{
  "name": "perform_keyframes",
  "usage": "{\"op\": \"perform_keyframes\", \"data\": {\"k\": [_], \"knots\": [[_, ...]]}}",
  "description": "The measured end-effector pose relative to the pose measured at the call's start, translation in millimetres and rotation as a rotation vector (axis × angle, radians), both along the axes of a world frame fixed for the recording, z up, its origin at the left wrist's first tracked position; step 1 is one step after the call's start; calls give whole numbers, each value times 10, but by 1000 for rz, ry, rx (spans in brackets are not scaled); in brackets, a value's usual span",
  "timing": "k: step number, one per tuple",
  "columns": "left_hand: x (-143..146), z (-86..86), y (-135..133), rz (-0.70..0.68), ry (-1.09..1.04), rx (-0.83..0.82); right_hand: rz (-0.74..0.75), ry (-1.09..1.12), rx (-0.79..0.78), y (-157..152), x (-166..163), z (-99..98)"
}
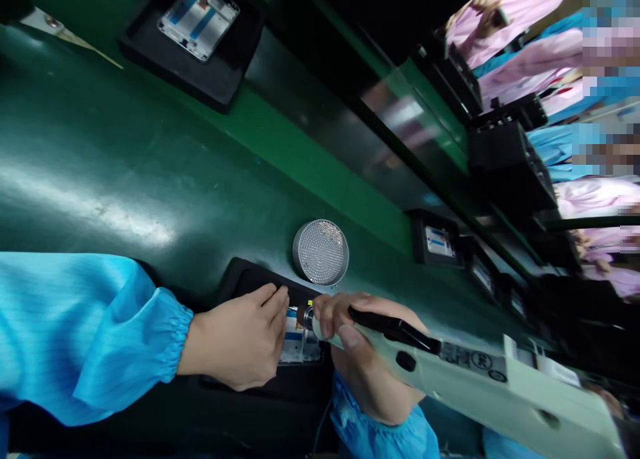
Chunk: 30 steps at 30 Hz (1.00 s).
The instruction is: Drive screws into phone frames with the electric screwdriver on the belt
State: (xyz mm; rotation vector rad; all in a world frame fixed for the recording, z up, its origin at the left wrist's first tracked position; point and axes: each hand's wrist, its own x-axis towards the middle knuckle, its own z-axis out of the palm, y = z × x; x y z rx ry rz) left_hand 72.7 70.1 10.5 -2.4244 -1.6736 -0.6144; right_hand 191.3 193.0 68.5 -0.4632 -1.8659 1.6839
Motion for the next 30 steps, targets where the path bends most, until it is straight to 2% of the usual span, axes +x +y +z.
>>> {"op": "perform_keyframes", "data": {"k": [17, 23, 26, 30], "knots": [[14, 10, -5, 9, -31, -15, -29, -11, -8, -38, -2, -37], [13, 7, -6, 3, -20, -28, 14, 34, -44, 38, -19, -31], [7, 22, -25, 5, 17, -48, -83, 106, -45, 235, -2, 75], [-8, 72, -47, 19, 9, -91, -337, 210, 11, 583, 112, 245]]}}
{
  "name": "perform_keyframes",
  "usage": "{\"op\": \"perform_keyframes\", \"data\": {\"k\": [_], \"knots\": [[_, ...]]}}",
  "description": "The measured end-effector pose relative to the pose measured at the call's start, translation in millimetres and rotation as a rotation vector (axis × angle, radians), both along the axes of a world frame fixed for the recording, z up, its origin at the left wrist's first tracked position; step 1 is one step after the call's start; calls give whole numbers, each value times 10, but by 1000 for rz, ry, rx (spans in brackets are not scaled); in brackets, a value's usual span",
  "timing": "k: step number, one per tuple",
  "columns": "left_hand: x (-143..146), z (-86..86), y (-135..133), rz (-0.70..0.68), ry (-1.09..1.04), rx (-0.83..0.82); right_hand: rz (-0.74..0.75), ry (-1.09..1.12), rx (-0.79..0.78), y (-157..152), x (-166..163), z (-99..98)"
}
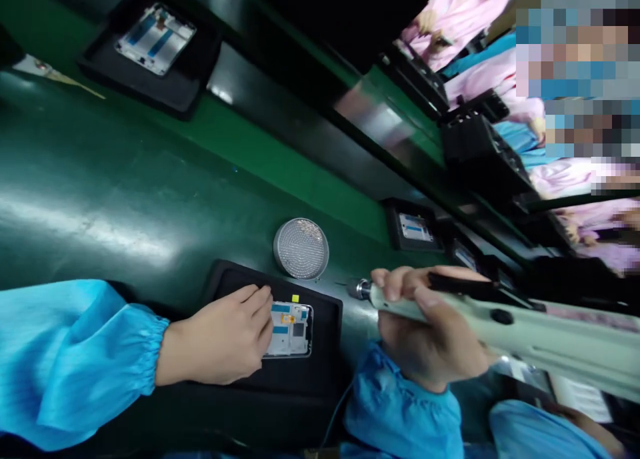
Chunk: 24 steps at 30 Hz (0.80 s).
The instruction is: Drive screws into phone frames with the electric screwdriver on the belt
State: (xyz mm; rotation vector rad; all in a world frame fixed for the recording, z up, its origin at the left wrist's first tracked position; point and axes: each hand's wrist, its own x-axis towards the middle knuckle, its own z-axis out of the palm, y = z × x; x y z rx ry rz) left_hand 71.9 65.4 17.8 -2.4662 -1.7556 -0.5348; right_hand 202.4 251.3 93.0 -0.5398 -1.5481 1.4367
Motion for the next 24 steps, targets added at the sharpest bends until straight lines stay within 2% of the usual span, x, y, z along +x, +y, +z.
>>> {"op": "perform_keyframes", "data": {"k": [3, 5, 10, 12, 17, 24], "knots": [[-2, 62, -4, 33, -24, -63, -119, 30, -12, 192, 97, 52], [10, 117, -10, 42, 9, -89, -147, 55, -7, 264, 144, 65], [70, 321, -75, -22, 164, 125, -208, 105, 46, 318, 225, 137], [86, 417, -105, -54, 165, 151, -240, 126, 46, 326, 254, 180], [89, 587, -101, -109, 138, 126, -254, 197, 106, 365, 317, 244], [99, 714, -75, -183, 63, 34, -278, 316, 142, 402, 353, 270]]}}
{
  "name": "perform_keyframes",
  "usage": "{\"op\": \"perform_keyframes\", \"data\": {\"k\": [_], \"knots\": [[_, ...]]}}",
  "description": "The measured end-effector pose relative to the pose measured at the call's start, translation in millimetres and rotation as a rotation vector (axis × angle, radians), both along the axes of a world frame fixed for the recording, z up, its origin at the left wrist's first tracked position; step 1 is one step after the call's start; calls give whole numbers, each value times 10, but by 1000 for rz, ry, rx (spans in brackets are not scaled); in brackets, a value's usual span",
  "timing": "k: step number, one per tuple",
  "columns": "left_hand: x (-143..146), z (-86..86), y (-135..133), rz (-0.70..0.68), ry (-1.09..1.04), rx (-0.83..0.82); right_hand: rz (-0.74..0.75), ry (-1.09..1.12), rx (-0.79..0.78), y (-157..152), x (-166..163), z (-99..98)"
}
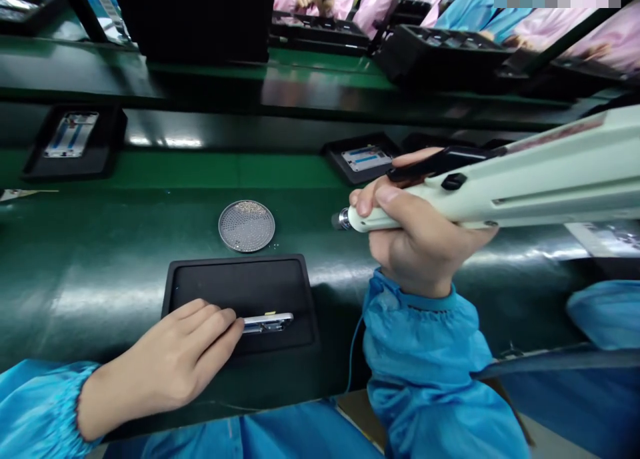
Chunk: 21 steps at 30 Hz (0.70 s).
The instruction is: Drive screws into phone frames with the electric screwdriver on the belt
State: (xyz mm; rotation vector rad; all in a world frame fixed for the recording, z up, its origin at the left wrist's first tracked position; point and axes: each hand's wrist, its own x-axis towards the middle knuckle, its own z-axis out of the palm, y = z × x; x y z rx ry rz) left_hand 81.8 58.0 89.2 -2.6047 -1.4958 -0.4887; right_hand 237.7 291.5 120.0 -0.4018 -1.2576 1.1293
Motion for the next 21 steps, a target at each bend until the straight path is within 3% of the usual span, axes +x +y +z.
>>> {"op": "perform_keyframes", "data": {"k": [9, 21], "knots": [[21, -10, -73, -22, -127, -83, -17, -17, 85, -18, 46, -3], [85, -21, -83, -54, -14, -106, 31, -30, 136, 31, 71, -74]]}}
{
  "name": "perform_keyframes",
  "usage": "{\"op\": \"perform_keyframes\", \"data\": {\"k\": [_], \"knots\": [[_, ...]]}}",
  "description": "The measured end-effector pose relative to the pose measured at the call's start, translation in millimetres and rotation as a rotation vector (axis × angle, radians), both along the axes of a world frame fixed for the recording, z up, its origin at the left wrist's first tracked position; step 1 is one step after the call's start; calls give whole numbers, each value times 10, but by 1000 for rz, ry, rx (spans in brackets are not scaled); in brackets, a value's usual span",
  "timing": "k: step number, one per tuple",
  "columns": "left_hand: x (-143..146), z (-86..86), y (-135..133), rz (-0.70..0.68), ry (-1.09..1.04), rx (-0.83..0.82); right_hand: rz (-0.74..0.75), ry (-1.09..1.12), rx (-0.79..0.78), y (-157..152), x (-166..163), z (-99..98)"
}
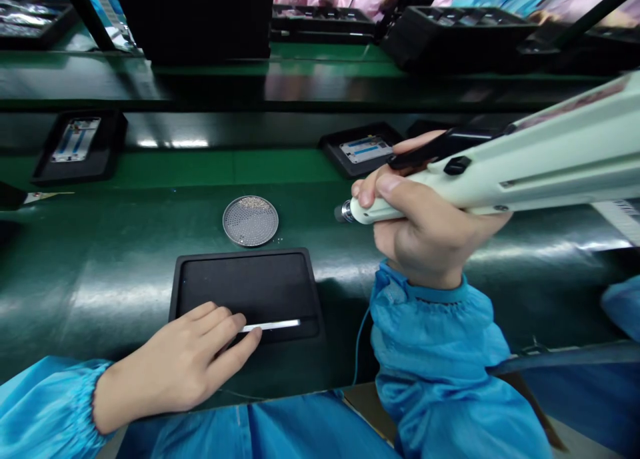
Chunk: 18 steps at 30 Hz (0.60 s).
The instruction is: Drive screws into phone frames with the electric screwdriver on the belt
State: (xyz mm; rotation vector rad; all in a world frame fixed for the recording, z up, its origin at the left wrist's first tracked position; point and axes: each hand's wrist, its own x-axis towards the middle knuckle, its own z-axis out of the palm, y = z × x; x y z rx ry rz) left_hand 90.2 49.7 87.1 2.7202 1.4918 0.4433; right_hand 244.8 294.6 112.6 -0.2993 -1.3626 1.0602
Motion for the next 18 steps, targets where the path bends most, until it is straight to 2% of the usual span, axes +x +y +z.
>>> {"op": "perform_keyframes", "data": {"k": [8, 18], "knots": [[7, 3, -14, -1, -56, -54, 4, 23, -21, -13, -11, -7], [15, 28, -15, 19, -26, -90, 10, 6, -8, -28, -10, 3]]}}
